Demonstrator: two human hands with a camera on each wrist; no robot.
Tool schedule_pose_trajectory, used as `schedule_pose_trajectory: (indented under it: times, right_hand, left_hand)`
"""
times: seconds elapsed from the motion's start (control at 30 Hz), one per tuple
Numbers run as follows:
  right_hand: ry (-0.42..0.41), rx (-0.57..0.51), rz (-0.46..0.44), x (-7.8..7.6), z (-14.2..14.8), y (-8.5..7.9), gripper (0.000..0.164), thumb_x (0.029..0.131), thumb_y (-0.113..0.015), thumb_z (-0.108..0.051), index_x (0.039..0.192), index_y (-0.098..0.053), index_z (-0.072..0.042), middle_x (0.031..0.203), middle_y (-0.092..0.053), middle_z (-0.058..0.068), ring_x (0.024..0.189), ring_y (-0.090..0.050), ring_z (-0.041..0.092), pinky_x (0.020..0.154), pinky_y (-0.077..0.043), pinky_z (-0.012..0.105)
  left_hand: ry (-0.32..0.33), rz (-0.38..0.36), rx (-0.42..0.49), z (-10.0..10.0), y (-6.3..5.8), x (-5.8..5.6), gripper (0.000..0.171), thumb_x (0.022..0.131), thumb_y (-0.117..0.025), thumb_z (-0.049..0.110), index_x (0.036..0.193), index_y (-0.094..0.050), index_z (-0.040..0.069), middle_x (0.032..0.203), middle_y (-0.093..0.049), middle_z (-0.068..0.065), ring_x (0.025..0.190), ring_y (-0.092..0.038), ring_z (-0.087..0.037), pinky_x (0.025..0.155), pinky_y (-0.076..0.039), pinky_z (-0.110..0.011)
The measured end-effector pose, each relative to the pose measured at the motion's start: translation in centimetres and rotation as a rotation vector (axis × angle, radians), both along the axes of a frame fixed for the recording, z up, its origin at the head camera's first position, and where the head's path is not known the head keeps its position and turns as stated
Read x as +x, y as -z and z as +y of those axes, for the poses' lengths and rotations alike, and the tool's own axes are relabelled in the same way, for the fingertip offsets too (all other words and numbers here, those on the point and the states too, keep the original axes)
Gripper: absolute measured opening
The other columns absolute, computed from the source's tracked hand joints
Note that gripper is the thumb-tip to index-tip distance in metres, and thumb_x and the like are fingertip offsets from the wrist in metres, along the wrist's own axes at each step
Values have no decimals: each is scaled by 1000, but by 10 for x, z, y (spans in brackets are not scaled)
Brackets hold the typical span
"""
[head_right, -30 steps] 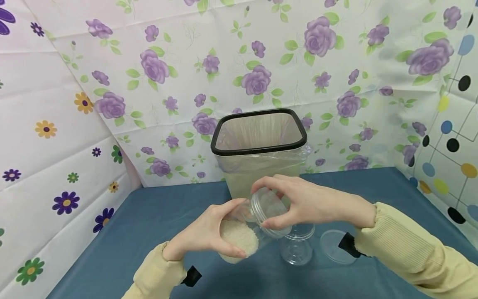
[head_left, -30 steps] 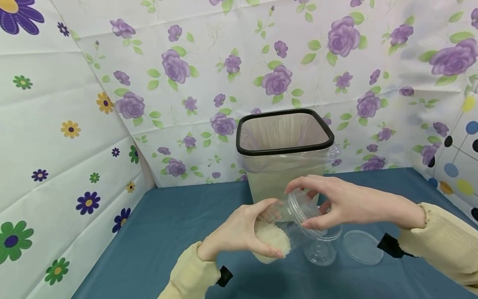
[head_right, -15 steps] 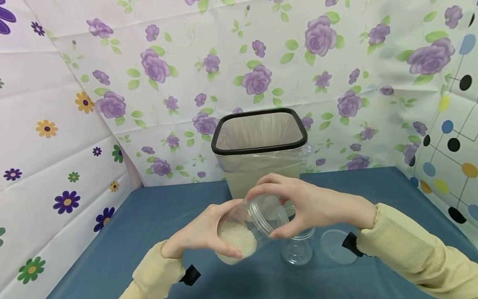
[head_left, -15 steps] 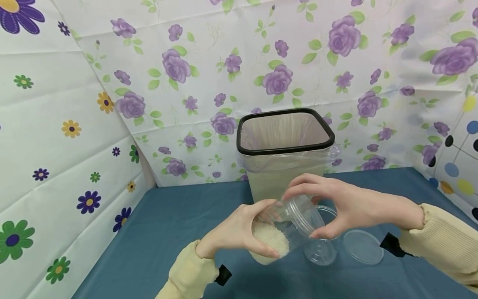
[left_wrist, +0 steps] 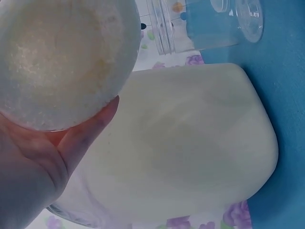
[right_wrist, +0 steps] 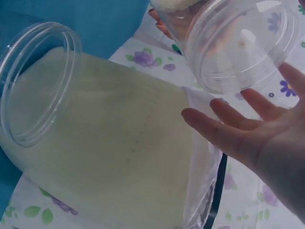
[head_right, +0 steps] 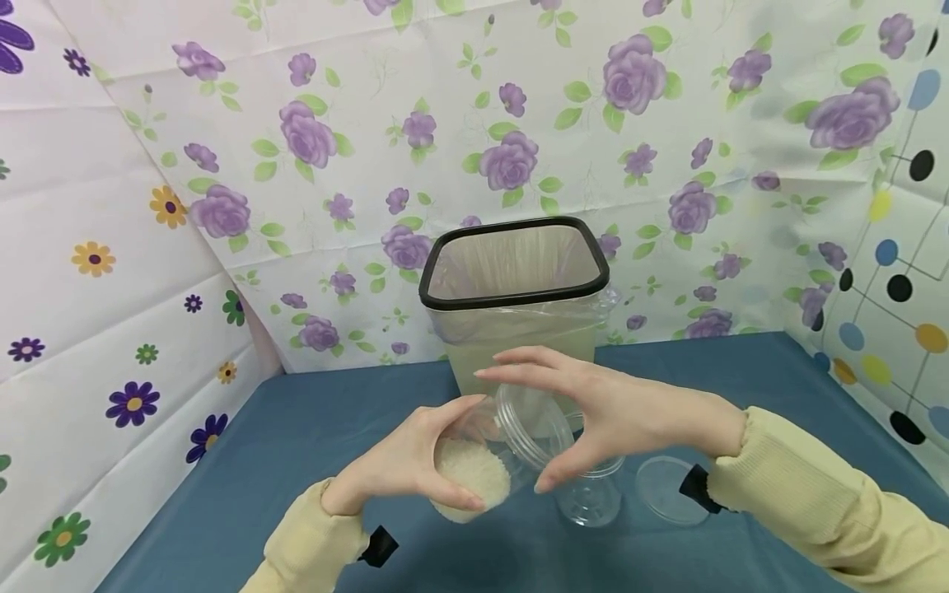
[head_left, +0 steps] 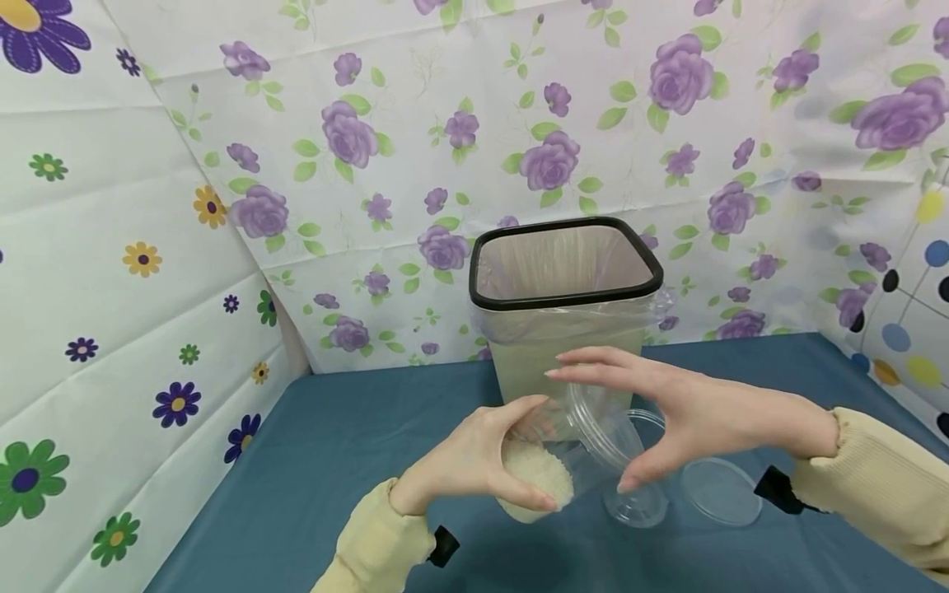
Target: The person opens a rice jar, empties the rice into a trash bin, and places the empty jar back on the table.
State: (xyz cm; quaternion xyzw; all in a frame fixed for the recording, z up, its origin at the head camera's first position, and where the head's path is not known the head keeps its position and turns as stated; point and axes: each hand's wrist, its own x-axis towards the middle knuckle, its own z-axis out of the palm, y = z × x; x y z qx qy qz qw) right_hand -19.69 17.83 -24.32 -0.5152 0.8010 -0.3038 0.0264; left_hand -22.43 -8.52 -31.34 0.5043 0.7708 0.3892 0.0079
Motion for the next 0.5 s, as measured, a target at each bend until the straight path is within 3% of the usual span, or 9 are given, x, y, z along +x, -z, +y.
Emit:
schedule_pose_trajectory:
  times: [0.13,0.3,0.4,0.5]
  right_hand:
    - [82,-36,-51,0,0,-2,80,79,-71,-27,144,-23,-25,142,-22,-3,122,-33,19,84,-41,43]
    - [255,9,-263,-2,-1,-2,54,96,-46,-31,143,-21,-21,135,-29,5,110,-43,21,79,-43,39]
    - [336,17,-374,-3,-1,-3,48,98,-37,-34,141,-25,-15,127,-37,11,102,-48,25,73,-46,38]
    - [385,4,-444,-4,-1,-4,49,97,-37,-37,139,-28,-12,123,-41,14,100,-50,28,67,-48,38]
  left_hand:
    - [-36,20,-11,0,-2,1,81,64,-82,31,133,-41,13,105,-58,6,88,-57,-5,76,-45,-23]
    - [-117,60,-61,0,-2,3,82,64,-80,41,132,-42,15,105,-56,10,87,-55,-2,74,-44,-21]
    - [-151,93,-86,0,-1,5,83,63,-79,45,132,-42,17,104,-55,12,86,-53,0,72,-44,-20]
    - [-157,106,-90,-1,-1,5,83,62,-79,46,131,-43,17,104,-56,11,86,-53,0,71,-44,-20]
